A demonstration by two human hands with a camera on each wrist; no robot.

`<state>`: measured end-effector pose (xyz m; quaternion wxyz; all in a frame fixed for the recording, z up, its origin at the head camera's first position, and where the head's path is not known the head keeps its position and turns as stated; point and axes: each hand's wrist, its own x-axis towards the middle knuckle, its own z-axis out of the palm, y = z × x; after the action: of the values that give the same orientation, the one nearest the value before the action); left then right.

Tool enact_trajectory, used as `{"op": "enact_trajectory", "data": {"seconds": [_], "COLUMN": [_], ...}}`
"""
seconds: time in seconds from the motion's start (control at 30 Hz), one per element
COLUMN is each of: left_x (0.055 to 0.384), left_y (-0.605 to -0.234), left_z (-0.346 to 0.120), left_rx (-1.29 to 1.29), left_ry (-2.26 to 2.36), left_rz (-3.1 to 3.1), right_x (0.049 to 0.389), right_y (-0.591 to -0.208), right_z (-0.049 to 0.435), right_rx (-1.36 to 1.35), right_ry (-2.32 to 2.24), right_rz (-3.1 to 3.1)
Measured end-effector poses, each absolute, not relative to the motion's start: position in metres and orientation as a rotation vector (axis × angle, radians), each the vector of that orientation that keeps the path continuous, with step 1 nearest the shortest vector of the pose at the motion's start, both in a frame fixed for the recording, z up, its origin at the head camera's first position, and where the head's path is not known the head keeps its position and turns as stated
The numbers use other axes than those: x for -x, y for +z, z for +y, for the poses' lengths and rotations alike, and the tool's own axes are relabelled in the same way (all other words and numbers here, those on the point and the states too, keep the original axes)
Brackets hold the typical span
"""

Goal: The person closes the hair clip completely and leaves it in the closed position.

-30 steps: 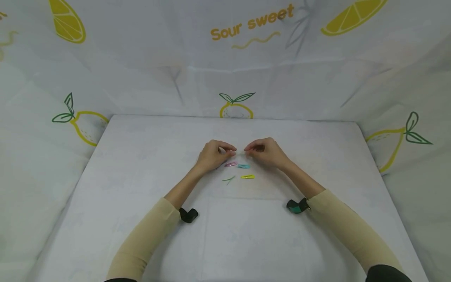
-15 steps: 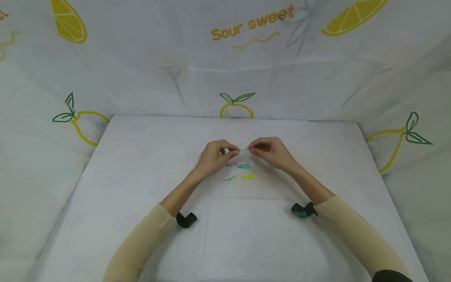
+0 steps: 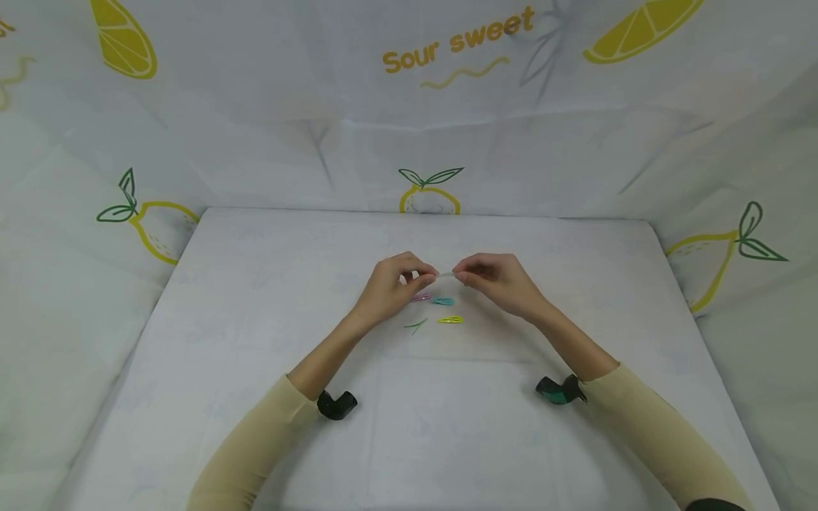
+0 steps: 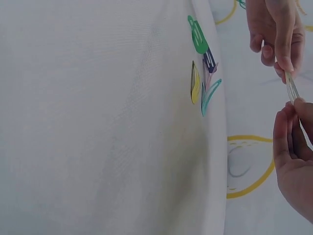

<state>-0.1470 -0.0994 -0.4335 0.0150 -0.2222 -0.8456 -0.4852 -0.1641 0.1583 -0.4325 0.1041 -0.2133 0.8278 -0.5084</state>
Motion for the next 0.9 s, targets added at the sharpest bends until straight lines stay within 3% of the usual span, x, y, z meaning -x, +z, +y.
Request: {"op": "enact_trajectory", "data": {"seconds": [0.9], "left_x": [0.141], "left_y": [-0.4434], "left_z": [-0.0958], "left_rx": [0.662], "left_ry": [-1.597], "left_rz": [-2.605], "right_x": [0.1567], "right_y": [-0.4338], "right_z": [0.1583], "right_rx": [0.684], "right_ry": [-1.553], "right_rz": [2.343]}}
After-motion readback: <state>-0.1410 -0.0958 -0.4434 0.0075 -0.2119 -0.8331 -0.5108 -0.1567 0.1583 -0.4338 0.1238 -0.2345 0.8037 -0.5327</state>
